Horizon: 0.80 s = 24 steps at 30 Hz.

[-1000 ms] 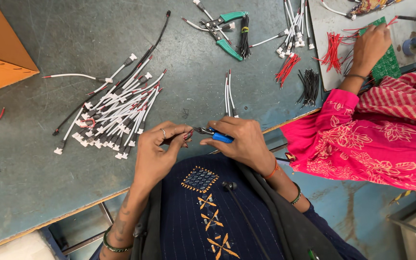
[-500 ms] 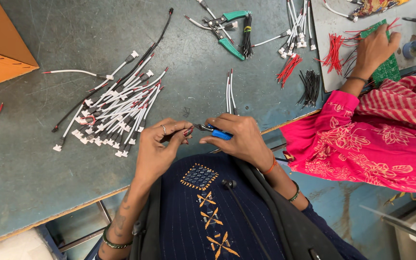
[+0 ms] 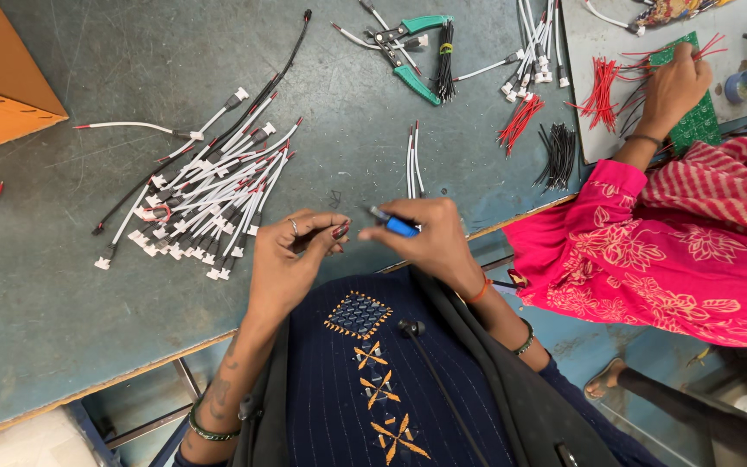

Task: The person strips insulation from the ends of multiple red and black wires using blue-handled wire strippers, then places the stripped wires into a pile on the table. The person also uses green-handled pliers to adjust or cut wires. A coworker is visible soldering components on a circuit board nearby.

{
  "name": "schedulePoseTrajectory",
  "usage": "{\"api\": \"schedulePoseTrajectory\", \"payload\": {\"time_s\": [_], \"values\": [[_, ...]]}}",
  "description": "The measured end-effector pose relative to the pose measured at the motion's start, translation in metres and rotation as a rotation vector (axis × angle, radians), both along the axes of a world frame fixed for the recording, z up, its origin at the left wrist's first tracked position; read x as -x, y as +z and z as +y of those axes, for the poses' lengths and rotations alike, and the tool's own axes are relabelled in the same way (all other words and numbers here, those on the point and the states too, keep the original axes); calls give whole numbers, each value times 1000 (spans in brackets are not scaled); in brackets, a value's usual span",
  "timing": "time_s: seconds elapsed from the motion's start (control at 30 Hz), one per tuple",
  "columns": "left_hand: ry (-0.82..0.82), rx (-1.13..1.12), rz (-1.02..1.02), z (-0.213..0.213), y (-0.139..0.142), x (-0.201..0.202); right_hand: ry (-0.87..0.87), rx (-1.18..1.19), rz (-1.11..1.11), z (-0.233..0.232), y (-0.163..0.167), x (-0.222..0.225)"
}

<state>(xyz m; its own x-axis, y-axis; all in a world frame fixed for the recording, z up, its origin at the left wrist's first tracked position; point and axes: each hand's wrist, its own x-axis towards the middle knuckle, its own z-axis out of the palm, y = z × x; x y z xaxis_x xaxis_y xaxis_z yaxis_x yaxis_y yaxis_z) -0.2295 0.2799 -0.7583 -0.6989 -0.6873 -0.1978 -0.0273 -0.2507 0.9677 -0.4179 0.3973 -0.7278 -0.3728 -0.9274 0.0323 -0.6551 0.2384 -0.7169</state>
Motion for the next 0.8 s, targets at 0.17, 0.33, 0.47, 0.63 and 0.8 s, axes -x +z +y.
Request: {"api": "schedulePoseTrajectory", "payload": {"time_s": [0.17, 0.33, 0.47, 0.63, 0.8], "values": [[120, -162, 103, 2, -8, 8, -136, -46, -575, -2, -19, -2], [280, -313, 303, 7, -7, 29, -45, 16, -741, -10, -37, -24], [391, -434, 358, 11, -6, 42, -115, -18, -984, -12, -42, -35], [373, -400, 413, -6, -2, 38, -175, -35, -755, -12, -38, -22], [474, 665, -134, -44, 11, -3, -415, -49, 19, -6, -22, 27]]}}
